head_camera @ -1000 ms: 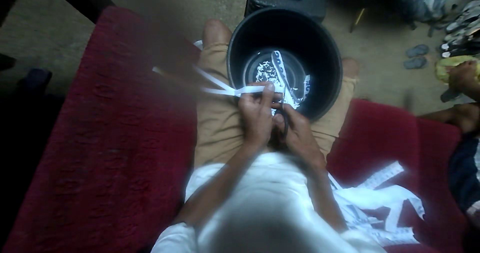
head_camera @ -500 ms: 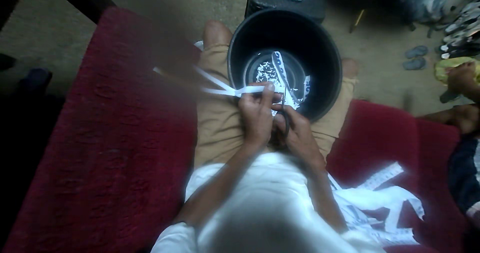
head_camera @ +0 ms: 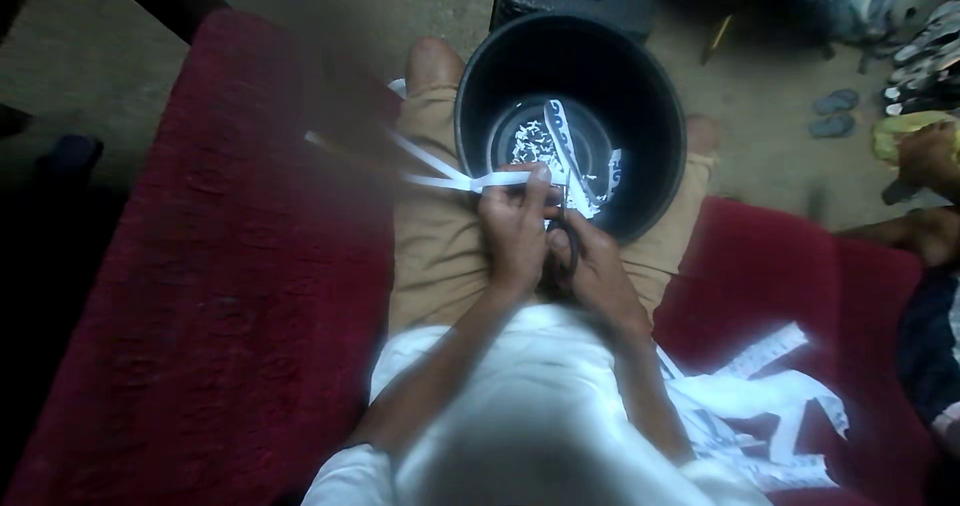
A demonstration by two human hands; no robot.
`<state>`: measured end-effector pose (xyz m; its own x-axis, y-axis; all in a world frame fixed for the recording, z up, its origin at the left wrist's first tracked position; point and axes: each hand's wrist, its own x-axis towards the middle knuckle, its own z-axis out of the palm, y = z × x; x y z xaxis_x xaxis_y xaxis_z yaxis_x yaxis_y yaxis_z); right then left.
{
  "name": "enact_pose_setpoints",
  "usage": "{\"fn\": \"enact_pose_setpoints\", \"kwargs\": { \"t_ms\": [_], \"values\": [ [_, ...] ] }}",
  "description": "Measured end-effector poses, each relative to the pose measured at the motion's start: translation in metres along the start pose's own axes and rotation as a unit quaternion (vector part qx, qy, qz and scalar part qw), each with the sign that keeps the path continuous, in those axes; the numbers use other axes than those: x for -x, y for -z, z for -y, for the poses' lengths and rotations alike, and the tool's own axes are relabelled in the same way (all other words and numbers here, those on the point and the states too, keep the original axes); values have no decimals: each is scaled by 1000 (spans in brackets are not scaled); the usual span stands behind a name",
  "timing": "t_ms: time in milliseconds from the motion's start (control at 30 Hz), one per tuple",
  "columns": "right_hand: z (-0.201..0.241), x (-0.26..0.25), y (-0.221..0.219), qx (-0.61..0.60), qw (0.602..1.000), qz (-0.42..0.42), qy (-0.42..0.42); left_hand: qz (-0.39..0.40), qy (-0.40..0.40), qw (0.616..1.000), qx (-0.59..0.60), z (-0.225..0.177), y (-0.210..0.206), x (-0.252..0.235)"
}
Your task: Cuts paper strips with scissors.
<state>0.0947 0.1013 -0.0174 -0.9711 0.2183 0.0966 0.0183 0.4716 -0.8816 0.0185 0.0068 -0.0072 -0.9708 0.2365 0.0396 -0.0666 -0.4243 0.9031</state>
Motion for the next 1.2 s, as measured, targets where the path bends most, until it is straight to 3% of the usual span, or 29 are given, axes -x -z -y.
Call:
{"fn": "enact_pose_setpoints", "kwargs": {
  "t_ms": [1200],
  "values": [
    [-3, 1, 2, -18, 1000, -13, -2, 12, 4, 1000, -4, 1, 2, 0]
  ]
}}
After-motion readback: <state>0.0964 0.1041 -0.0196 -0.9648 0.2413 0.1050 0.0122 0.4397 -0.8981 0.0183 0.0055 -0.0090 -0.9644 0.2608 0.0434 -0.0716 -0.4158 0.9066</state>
